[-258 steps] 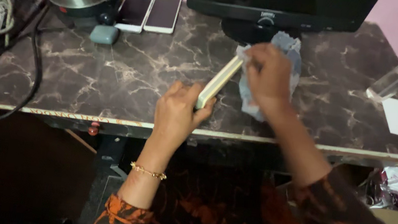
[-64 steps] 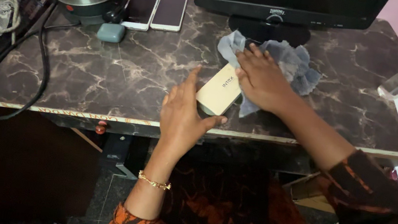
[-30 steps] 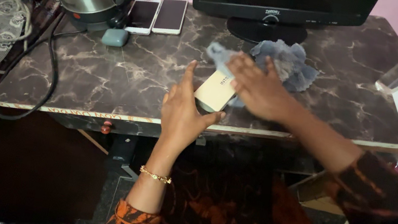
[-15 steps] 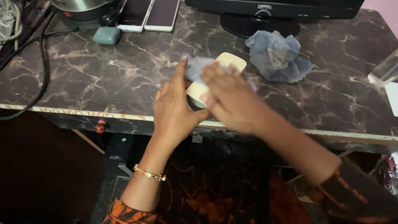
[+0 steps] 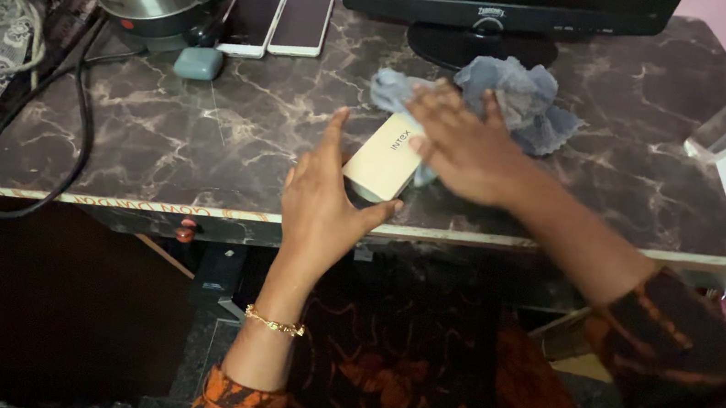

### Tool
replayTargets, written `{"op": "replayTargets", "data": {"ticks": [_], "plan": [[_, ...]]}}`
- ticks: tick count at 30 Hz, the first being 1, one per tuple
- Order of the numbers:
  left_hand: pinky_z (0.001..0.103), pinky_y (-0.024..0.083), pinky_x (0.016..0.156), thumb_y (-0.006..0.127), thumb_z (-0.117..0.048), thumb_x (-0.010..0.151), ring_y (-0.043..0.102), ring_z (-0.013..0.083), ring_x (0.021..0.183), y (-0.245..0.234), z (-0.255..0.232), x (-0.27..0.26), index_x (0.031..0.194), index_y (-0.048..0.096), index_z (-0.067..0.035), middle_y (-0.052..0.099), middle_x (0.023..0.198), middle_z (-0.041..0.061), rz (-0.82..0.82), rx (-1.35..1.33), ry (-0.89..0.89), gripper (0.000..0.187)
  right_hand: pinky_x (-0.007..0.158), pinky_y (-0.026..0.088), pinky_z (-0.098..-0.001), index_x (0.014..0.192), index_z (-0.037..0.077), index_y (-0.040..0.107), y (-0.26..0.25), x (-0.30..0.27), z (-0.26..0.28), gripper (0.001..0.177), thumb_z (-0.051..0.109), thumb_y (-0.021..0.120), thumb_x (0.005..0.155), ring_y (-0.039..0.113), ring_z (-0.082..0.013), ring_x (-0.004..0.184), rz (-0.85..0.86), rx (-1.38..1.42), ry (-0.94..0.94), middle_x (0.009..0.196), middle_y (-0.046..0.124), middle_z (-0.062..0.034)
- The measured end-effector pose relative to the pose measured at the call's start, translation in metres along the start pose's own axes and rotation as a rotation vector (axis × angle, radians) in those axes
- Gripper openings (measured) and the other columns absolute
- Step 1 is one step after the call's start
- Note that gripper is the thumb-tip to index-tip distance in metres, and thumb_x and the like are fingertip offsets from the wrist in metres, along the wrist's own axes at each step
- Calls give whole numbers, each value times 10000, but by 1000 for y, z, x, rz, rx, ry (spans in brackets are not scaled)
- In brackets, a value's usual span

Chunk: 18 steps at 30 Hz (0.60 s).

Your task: The person wipes the base and body of a silver electric kettle with a gray cloth, then cleans a cream-colored rectangular device and the surface of the dark patterned table.

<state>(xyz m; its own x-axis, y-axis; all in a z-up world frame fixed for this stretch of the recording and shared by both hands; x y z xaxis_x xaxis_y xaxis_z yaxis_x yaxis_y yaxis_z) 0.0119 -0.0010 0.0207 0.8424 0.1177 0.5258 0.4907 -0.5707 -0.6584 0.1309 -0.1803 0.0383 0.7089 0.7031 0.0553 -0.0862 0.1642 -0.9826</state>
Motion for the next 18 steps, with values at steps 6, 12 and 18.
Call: {"op": "replayTargets", "data": {"ticks": [6,12,18], "plan": [[460,470,883,933,-461,629,594,316,969,2,2,-5,1305,664,-126,635,989,131,-22,124,75,801,1224,-53,-607,1617,149,185,8,25,-37,745,588,169,1014,-32,-286,1585,-32,-26,116,1707,68,-92],[447,465,824,921,-488,631,577,296,903,2,6,-7,1263,724,-103,619,930,111,-33,120,102,766,1212,-29,-558,1609,7,109,16,3,-14,772,522,255,1053,-45,-332,1543,-105,-3,23,1686,38,-227],[477,477,830,896,-386,658,597,351,968,7,15,-11,1056,716,-33,647,1022,156,-73,161,209,561,1262,-15,-536,1606,-19,201,29,-49,57,679,422,249,1092,17,-361,1584,-221,105,-248,1698,132,-228]]}}
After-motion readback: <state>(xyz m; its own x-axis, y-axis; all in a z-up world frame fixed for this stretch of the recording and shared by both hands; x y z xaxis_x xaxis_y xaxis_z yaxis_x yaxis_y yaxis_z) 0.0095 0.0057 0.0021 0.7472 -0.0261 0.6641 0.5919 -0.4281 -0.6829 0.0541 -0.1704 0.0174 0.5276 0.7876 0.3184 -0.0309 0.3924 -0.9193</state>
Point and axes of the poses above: each hand's wrist, its own x-axis towards the middle knuckle, its own y-axis out of the palm, z = x × y, the point moved 2 cm from there along x, towards the middle knuckle
